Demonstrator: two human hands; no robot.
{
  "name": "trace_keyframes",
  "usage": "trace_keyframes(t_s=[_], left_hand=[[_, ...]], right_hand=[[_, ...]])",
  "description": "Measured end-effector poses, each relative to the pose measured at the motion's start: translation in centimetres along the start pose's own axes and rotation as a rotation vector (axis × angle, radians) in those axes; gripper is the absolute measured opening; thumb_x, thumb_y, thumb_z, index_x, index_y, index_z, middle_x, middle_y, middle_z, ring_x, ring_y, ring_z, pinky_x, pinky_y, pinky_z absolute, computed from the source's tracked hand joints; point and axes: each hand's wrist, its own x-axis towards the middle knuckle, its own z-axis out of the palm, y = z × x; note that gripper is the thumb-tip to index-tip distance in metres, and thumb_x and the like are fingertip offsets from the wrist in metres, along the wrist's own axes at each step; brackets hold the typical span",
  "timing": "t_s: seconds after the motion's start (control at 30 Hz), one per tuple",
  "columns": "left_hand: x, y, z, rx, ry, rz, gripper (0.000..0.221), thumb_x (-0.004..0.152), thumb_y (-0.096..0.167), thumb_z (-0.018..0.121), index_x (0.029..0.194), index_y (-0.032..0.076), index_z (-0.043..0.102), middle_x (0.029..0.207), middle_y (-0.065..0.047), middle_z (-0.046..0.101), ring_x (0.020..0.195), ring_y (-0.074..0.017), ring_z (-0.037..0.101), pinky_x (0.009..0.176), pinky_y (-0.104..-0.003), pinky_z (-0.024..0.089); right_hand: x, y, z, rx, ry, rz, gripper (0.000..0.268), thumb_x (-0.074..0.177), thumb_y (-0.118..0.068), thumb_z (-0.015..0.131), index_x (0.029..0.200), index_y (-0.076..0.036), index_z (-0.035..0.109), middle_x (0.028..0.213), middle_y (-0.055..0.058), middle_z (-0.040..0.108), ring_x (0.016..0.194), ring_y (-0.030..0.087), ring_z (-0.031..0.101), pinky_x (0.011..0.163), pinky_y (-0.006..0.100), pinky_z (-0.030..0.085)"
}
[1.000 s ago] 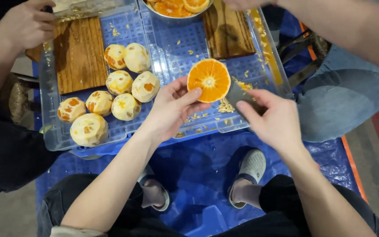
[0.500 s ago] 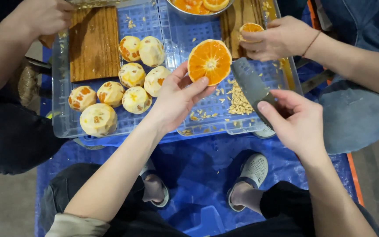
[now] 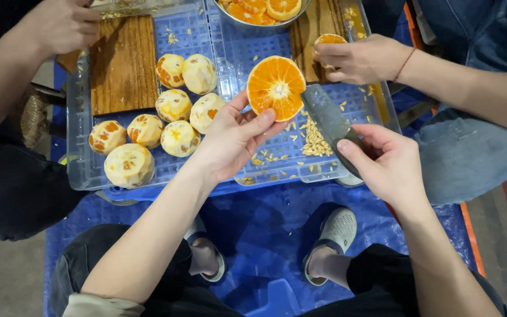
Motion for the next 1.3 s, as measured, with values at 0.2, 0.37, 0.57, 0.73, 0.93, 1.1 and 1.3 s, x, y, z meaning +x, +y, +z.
trace_keyframes(t_s=[0.2,0.37,0.57,0.73,0.93,1.1,1.3], left_hand=[[0.0,0.3,0.0,0.018,-0.033,-0.018,0.056,0.093,-0.008,0.063,0.145,-0.005,0.042,0.128,-0.026,0.063,0.111,-0.0343,0.069,0.098,-0.037,0.061],[0.0,0.4,0.5,0.049,0.023,-0.037,0.054,0.095,-0.001,0.062,0.145,-0.004,0.041,0.126,-0.027,0.063,0.108,-0.0333,0.07,0.096,-0.037,0.061],[-0.2,0.1,1.3,0.114,0.109,-0.072,0.05,0.097,0.006,0.062,0.143,-0.005,0.045,0.119,-0.024,0.058,0.109,-0.0372,0.07,0.098,-0.046,0.061],[-0.1,-0.6,1.2,0.176,0.122,-0.013,0.054,0.092,0.004,0.072,0.141,-0.007,0.051,0.118,-0.018,0.053,0.11,-0.0334,0.07,0.097,-0.046,0.062],[0.1,-0.7,1.1,0.243,0.153,0.003,0.051,0.09,0.003,0.076,0.136,-0.004,0.056,0.113,-0.015,0.055,0.101,-0.0236,0.068,0.091,-0.036,0.063],[0.1,-0.5,0.8,0.201,0.155,-0.009,0.046,0.09,0.004,0.078,0.131,-0.004,0.057,0.108,-0.013,0.056,0.093,-0.0205,0.069,0.083,-0.03,0.062],[-0.8,0.2,2.3,0.175,0.135,0.021,0.052,0.091,0.004,0.076,0.135,-0.01,0.053,0.114,-0.018,0.059,0.102,-0.0273,0.071,0.092,-0.042,0.063]], right_hand=[[0.1,-0.2,-0.1,-0.005,-0.011,-0.014,0.031,0.089,-0.007,0.078,0.116,0.008,0.072,0.08,0.006,0.071,0.063,0.01,0.057,0.058,0.021,0.046],[0.0,-1.2,-0.5,0.092,0.005,0.036,0.029,0.091,-0.004,0.074,0.117,0.007,0.072,0.085,0.008,0.073,0.065,0.01,0.059,0.059,0.02,0.047],[0.0,-1.2,-0.7,0.235,0.124,0.057,0.026,0.098,-0.006,0.072,0.123,0.001,0.069,0.092,0.009,0.071,0.079,0.009,0.061,0.073,0.023,0.054],[0.2,1.3,-0.5,0.012,0.09,0.066,0.029,0.087,-0.009,0.085,0.113,0.001,0.075,0.083,0.018,0.074,0.074,0.017,0.064,0.069,0.033,0.056],[0.2,1.2,-0.3,-0.027,0.099,0.054,0.024,0.087,-0.013,0.087,0.109,-0.006,0.079,0.076,0.011,0.074,0.069,0.014,0.068,0.065,0.028,0.057],[0.0,0.3,0.1,0.021,0.069,0.053,0.023,0.088,-0.01,0.084,0.11,-0.004,0.078,0.079,0.011,0.075,0.071,0.015,0.07,0.068,0.03,0.059],[0.0,-0.1,0.4,0.0,0.043,0.004,0.026,0.087,-0.006,0.083,0.111,-0.003,0.077,0.078,0.013,0.075,0.071,0.017,0.071,0.067,0.032,0.059]])
